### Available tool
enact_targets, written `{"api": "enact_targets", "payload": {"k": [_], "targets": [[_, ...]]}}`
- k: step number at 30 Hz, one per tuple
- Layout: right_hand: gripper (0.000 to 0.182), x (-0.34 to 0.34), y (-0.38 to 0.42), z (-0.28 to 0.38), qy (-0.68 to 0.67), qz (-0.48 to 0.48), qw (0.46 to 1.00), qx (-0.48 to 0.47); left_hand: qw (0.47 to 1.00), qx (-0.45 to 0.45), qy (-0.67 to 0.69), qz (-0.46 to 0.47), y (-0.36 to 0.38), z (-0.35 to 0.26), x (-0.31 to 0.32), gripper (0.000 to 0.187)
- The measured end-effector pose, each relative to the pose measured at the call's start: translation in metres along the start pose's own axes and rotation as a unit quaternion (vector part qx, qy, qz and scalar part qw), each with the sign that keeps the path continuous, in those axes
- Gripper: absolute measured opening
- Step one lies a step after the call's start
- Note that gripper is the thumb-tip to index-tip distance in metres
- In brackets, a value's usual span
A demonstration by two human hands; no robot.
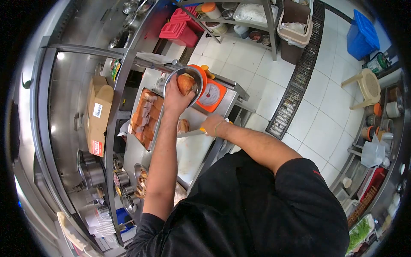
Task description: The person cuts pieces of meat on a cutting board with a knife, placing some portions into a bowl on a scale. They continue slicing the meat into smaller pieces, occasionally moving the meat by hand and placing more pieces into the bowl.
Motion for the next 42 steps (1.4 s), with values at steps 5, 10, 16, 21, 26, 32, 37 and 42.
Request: {"api": "enact_targets", "payload": {"k": [5,10,16,21,26,32,37,42], "targets": [[0.035,-0.002,0.000,0.000,-0.007,0.007,1.000,-0.001,1.000,0.009,-0.018,-0.001,-0.003,0.001,0.001,0.105],[0.038,-0.010,0.005,0.002,-0.004,0.020,1.000,-0.009,1.000,-0.007,0.012,-0.017,-0.002,-0.013,-0.013,0.091],[0.037,0.000,0.000,0.000,0.009,0.024,0.999,-0.021,0.977,-0.017,0.186,-0.100,0.059,-0.001,-0.074,0.075],[0.032,-0.017,0.027,0.027,-0.003,0.046,0.999,-0.028,0.972,-0.178,0.139,-0.072,0.167,0.037,-0.086,0.077],[0.031,-0.024,0.058,0.060,-0.038,0.067,0.997,-0.003,0.939,-0.332,0.086,-0.013,0.267,0.108,0.005,0.073],[0.025,-0.040,0.081,0.096,-0.014,0.094,0.996,-0.003,0.937,-0.348,0.038,-0.006,0.291,0.135,0.036,0.076],[0.019,-0.044,0.095,0.102,-0.011,0.095,0.995,-0.004,0.940,-0.339,0.032,0.033,0.278,0.137,0.028,0.076],[0.016,-0.049,0.098,0.119,-0.001,0.118,0.993,0.026,0.940,-0.340,0.027,0.027,0.277,0.132,0.029,0.067]]}}
Point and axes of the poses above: each hand's wrist, its own y-axis away from the middle knuckle, its own x-axis out of the palm, z = x × y, the point moved 1 cm from there along -y, towards the middle knuckle, and after that the axes turned 5 degrees about y, right-handed, at the moved point
